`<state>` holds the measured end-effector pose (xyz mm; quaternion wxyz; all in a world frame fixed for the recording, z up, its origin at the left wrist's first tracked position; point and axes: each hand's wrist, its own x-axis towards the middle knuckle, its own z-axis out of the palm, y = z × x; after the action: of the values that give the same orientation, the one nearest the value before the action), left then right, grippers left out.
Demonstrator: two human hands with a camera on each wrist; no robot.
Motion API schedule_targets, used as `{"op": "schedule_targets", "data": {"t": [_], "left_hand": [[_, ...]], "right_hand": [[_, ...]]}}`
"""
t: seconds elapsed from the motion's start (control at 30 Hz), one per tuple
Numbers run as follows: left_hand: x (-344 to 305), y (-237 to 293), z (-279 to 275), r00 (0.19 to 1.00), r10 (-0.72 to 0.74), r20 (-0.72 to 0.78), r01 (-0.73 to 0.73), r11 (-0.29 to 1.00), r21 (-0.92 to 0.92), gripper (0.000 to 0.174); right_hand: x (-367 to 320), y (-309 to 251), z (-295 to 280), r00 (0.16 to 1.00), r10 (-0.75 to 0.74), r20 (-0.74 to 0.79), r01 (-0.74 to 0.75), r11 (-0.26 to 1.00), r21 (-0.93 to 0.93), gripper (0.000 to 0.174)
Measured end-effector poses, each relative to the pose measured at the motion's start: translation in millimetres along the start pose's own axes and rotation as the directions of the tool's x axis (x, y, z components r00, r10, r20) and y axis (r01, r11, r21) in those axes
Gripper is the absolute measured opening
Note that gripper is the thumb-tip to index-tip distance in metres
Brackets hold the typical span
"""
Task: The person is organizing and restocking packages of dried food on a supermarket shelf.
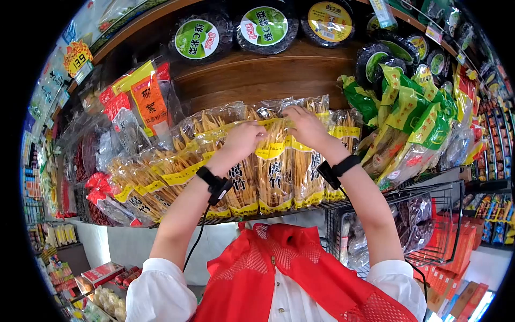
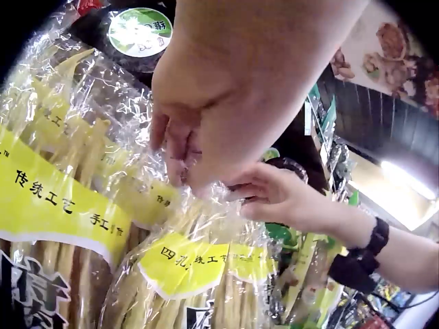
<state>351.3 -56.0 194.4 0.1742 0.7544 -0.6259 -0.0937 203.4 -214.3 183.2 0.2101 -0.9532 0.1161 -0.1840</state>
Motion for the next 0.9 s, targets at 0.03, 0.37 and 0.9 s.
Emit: {"op": "schedule_targets", "data": {"t": [0.03,0.37,0.9], "left_hand": [[-3,5,-4,1.000,0.002,0.012,-0.001,0.994,-0.108,0.013],[-33,-19,-26,0.969,-0.242,-0.050,0.213,0.921,-0.327,0.014],[21,1,-48,0.906,0.067,-0.418,0.010,0.984,0.181,0.028]], "right_hand": [[0,2,-2,0.997,0.019,0.075,-0.014,0.998,-0.066,0.034],[12,5,-21,0.887,0.220,0.406,-0.216,0.975,-0.055,0.019],[46,23,-18,0.997,0.074,0.024,-0.065,0.960,-0.273,0.020]]}}
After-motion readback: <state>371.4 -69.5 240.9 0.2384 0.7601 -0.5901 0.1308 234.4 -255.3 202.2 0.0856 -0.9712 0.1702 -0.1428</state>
